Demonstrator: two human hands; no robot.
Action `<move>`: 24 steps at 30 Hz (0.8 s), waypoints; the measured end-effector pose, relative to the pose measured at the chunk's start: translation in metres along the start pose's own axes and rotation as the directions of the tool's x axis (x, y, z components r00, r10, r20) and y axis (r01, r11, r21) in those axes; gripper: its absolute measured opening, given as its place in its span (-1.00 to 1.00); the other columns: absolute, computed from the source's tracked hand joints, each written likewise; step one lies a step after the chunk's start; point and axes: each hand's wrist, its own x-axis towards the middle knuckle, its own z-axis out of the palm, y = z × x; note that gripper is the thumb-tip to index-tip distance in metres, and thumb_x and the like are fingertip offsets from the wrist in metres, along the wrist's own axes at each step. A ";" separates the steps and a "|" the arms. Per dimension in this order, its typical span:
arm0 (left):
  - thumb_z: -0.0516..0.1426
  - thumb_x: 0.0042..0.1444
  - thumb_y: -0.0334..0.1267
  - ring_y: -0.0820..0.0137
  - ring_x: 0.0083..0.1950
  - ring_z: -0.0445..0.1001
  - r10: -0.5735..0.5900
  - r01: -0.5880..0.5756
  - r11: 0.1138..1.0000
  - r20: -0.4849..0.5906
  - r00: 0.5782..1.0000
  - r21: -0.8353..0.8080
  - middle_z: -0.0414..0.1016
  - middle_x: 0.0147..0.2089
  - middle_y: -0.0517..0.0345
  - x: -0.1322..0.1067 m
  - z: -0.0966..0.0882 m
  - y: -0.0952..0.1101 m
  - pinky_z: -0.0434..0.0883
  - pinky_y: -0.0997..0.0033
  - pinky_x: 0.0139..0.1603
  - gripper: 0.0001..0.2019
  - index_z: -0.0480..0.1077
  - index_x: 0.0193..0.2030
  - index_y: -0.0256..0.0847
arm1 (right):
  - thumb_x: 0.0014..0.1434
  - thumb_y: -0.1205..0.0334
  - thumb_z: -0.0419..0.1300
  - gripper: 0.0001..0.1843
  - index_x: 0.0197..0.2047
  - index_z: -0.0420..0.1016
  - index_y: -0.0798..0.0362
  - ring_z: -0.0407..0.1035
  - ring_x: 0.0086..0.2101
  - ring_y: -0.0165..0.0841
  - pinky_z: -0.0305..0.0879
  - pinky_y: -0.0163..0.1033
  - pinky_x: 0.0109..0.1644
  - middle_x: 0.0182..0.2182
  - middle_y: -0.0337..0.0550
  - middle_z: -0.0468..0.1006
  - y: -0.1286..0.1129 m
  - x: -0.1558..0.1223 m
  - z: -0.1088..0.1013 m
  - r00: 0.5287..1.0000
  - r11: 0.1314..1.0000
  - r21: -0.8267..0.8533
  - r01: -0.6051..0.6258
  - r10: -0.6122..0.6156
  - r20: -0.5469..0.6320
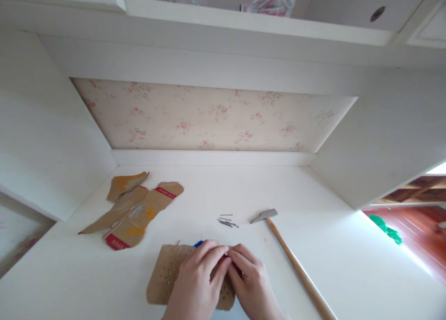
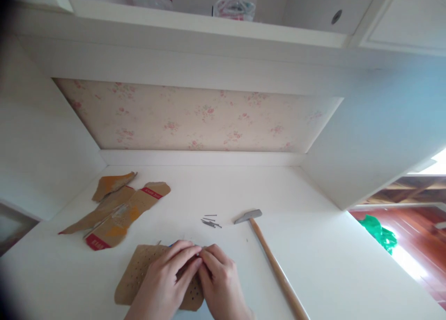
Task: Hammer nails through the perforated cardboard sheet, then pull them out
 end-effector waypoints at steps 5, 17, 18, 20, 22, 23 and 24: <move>0.00 0.38 -0.21 0.41 -0.23 0.62 0.022 -0.026 0.997 -0.068 0.997 -0.066 0.59 -0.22 0.14 -0.003 0.011 -0.006 0.55 0.54 -0.17 -0.78 0.48 -0.15 -0.10 | 0.31 0.33 0.13 -0.85 -0.16 0.54 -0.01 0.46 -0.33 -0.35 0.43 -0.34 -0.25 -0.30 -0.13 0.53 -0.001 -0.005 -0.004 0.999 0.999 -0.015 0.036 -0.035 0.026; 0.01 0.39 -0.21 0.42 -0.28 0.58 -0.086 0.081 0.987 -0.027 0.996 -0.139 0.57 -0.26 0.14 -0.008 0.013 -0.009 0.51 0.52 -0.21 -0.78 0.45 -0.23 -0.13 | 0.31 -0.04 0.06 -0.59 0.09 0.42 0.00 0.41 -0.09 -0.02 0.53 0.08 -0.15 -0.01 0.09 0.46 0.074 -0.056 -0.074 0.897 0.738 -0.558 -0.379 0.145 -0.418; 0.01 0.38 -0.21 0.42 -0.28 0.58 -0.092 0.088 0.986 -0.025 0.995 -0.144 0.56 -0.26 0.14 -0.008 0.013 -0.009 0.51 0.53 -0.21 -0.78 0.45 -0.23 -0.13 | 0.30 -0.05 0.06 -0.56 0.12 0.40 0.00 0.39 -0.06 0.03 0.44 0.22 -0.02 0.02 0.09 0.45 0.084 -0.060 -0.079 0.899 0.668 -0.626 -0.403 0.161 -0.407; 0.02 0.38 -0.22 0.43 -0.29 0.58 -0.101 0.097 0.985 -0.024 0.995 -0.146 0.56 -0.27 0.15 -0.008 0.012 -0.008 0.50 0.54 -0.22 -0.78 0.45 -0.25 -0.13 | 0.31 0.00 0.05 -0.54 0.19 0.35 0.01 0.38 -0.03 0.08 0.41 0.25 0.00 0.05 0.10 0.44 0.101 -0.068 -0.085 0.907 0.568 -0.709 -0.418 0.213 -0.364; 0.02 0.37 -0.22 0.43 -0.29 0.58 -0.103 0.099 0.985 -0.022 0.994 -0.139 0.56 -0.28 0.15 -0.008 0.010 -0.007 0.50 0.55 -0.22 -0.77 0.45 -0.27 -0.13 | 0.34 0.05 0.01 -0.53 0.23 0.29 0.09 0.39 -0.03 0.06 0.41 0.17 0.01 0.06 0.15 0.44 0.114 -0.074 -0.087 0.916 0.538 -0.742 -0.400 0.263 -0.304; 0.02 0.37 -0.23 0.43 -0.29 0.59 -0.104 0.101 0.986 -0.018 0.994 -0.133 0.56 -0.28 0.15 -0.009 0.009 -0.007 0.50 0.56 -0.22 -0.77 0.45 -0.27 -0.14 | 0.37 0.06 -0.03 -0.54 0.22 0.29 0.13 0.41 -0.05 0.04 0.41 0.13 -0.01 0.03 0.17 0.45 0.119 -0.075 -0.087 0.911 0.531 -0.743 -0.407 0.291 -0.291; 0.02 0.37 -0.23 0.44 -0.29 0.59 -0.106 0.104 0.987 -0.014 0.994 -0.125 0.56 -0.28 0.15 -0.009 0.009 -0.006 0.50 0.57 -0.21 -0.78 0.45 -0.27 -0.14 | 0.39 0.07 -0.07 -0.54 0.21 0.29 0.16 0.43 -0.09 0.01 0.42 0.09 -0.04 0.00 0.19 0.46 0.122 -0.075 -0.087 0.903 0.529 -0.737 -0.421 0.322 -0.285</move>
